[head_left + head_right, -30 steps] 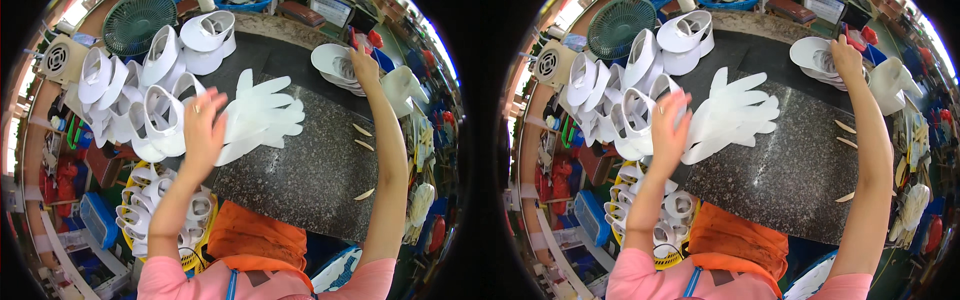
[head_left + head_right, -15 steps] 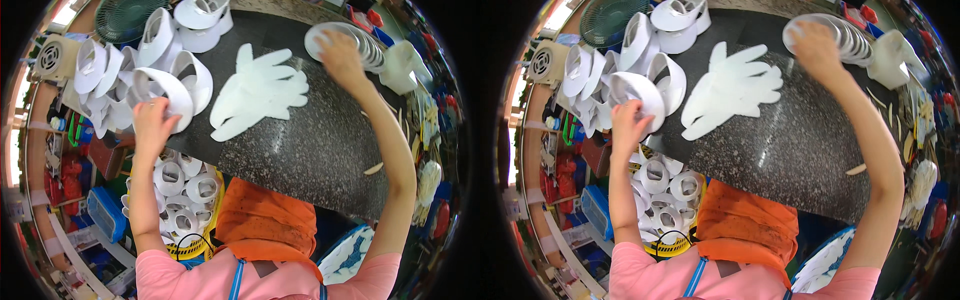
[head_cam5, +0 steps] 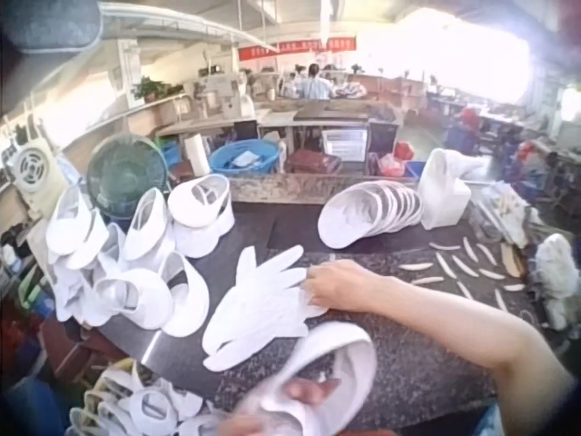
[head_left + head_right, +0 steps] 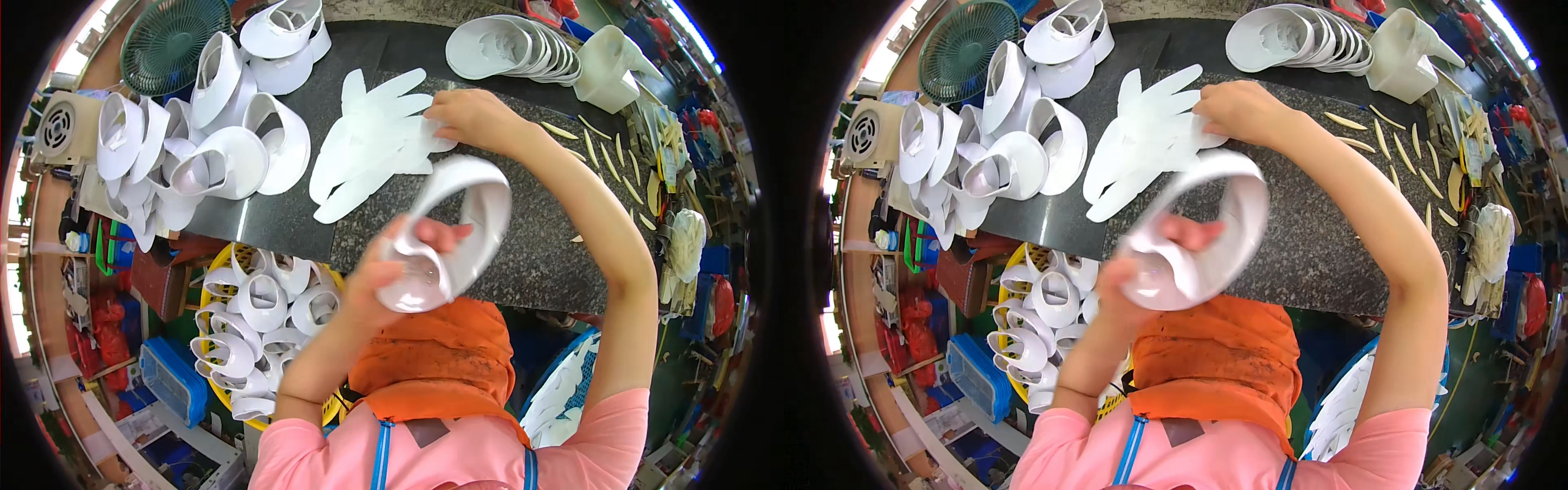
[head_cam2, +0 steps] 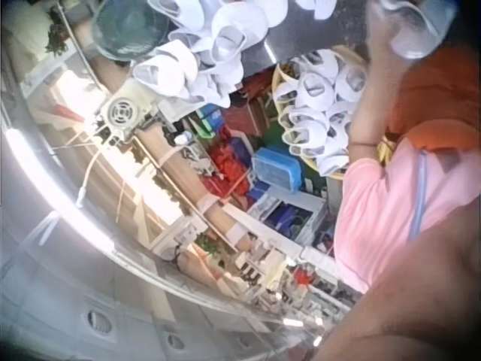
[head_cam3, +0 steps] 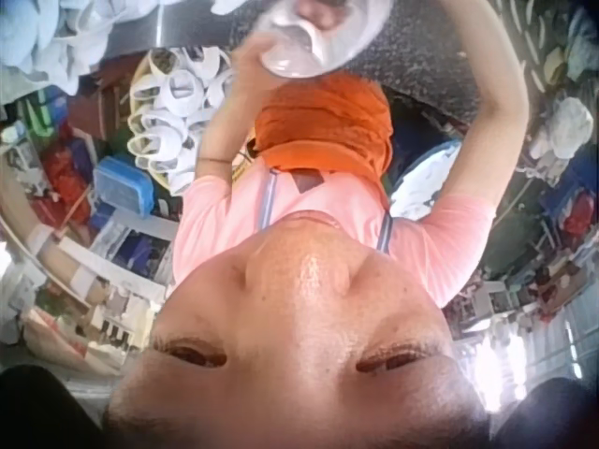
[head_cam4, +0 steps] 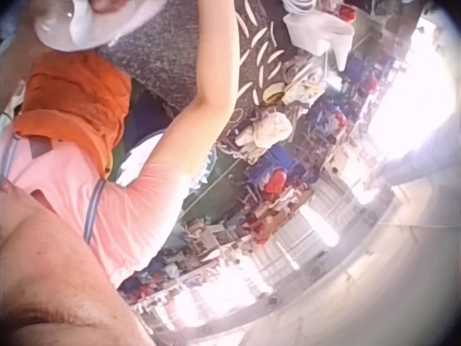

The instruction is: Assembling and inspecting white shoe upper components with decorative floral elements at a factory workstation.

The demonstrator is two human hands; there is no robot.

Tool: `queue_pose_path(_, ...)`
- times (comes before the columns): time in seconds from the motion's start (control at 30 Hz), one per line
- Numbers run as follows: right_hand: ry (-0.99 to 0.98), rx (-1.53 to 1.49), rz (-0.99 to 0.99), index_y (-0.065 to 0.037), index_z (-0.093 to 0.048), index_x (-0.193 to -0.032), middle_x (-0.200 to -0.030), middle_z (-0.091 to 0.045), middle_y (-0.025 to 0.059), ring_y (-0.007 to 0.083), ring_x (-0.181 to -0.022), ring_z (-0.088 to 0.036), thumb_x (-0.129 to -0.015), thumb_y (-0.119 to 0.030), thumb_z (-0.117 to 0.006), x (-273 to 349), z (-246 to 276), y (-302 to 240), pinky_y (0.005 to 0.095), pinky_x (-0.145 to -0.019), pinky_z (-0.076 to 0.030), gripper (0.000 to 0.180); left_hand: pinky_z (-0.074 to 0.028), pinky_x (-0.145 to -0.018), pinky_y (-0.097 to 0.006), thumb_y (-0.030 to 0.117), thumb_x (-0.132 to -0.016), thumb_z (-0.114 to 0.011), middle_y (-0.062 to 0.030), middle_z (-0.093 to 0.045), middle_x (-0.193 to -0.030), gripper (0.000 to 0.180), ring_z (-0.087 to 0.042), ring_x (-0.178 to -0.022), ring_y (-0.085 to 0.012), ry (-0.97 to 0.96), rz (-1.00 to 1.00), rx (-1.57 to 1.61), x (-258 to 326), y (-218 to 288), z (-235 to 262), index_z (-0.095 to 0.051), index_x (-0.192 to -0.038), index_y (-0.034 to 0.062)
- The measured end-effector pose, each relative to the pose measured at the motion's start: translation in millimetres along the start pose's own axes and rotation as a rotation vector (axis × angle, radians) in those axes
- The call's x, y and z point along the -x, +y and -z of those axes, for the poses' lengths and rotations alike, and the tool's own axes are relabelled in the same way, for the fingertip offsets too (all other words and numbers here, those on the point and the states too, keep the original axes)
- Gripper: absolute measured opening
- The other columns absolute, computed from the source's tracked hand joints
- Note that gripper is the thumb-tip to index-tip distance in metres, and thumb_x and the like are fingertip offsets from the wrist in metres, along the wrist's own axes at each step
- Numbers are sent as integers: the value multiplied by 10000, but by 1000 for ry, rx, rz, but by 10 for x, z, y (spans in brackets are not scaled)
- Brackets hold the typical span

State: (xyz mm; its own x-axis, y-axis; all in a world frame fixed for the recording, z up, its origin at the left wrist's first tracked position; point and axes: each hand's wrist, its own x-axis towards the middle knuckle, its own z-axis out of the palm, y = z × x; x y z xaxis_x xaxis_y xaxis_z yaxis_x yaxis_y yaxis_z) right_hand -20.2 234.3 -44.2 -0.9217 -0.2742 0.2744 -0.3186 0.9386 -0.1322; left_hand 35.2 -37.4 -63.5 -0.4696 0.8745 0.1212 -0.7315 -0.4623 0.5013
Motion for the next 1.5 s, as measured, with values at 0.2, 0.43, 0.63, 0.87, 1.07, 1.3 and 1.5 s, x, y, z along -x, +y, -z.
queue_pose_path(0.2,-440,421,249,-14,-634,-958,-940,-647,108,297,-870,-660,-770,-89,-651,-119,-10,21,414,-764,-535,203,-241,-1162,-404,103,-843,-644,-194,-346,-1507,791,-317,-1422,-302,486,-168,-614,157,-669,-200,-225,-1504,-18)
queue_pose_path(0.43,-172,276,180,-18,-636,-982,-973,-651,94,259,-933,-639,-762,-75,-640,96,-212,69,384,-772,-533,227,-360,-1083,-435,113,-880,-627,-185,-487,-1399,544,-434,-1323,-368,147,-366,-2048,-417,210,322,-464,-1376,-38)
queue_pose_path(0.63,13,116,273,-75,-632,-1071,-999,-653,76,264,-961,-630,-788,-73,-631,93,-189,395,377,-799,-534,283,-479,-896,-401,139,-810,-685,-125,-605,-1100,424,-582,-1060,-300,50,-490,-2446,-855,76,612,-597,-1193,-22)
queue_pose_path(0.87,210,118,119,-14,-624,-936,-920,-655,201,386,-870,-630,-909,-187,-567,-841,1003,148,451,-776,-502,184,-472,-812,-417,144,-804,-695,-135,-600,-1025,289,-578,-915,-308,44,-440,-2424,-1030,87,547,-634,-1053,9)
queue_pose_path(1.07,222,-524,-516,-9,-622,-994,-891,-639,81,215,-803,-648,-925,-188,-567,208,1399,-119,325,-675,-534,199,-453,-778,-415,100,-826,-657,-153,-604,-867,95,-563,-844,-341,302,-779,-2027,-1067,315,669,-671,-892,33)
queue_pose_path(1.3,171,-1596,-832,-48,-594,-1057,-932,-583,-8,73,-931,-547,-958,-207,-597,1306,305,-896,247,-830,-456,188,-476,-797,-397,63,-844,-631,-168,-617,-945,129,-599,-894,-345,171,-166,-1498,-365,128,15,-654,-958,8)
queue_pose_path(1.5,-3,-1308,-859,-19,-614,-1007,-851,-585,-14,64,-835,-516,-952,-207,-572,1493,258,-1012,249,-732,-430,201,-503,-860,-328,366,-1003,-506,-103,-680,-1000,430,-646,-928,-194,153,500,-859,-334,517,193,-644,-1135,-20)
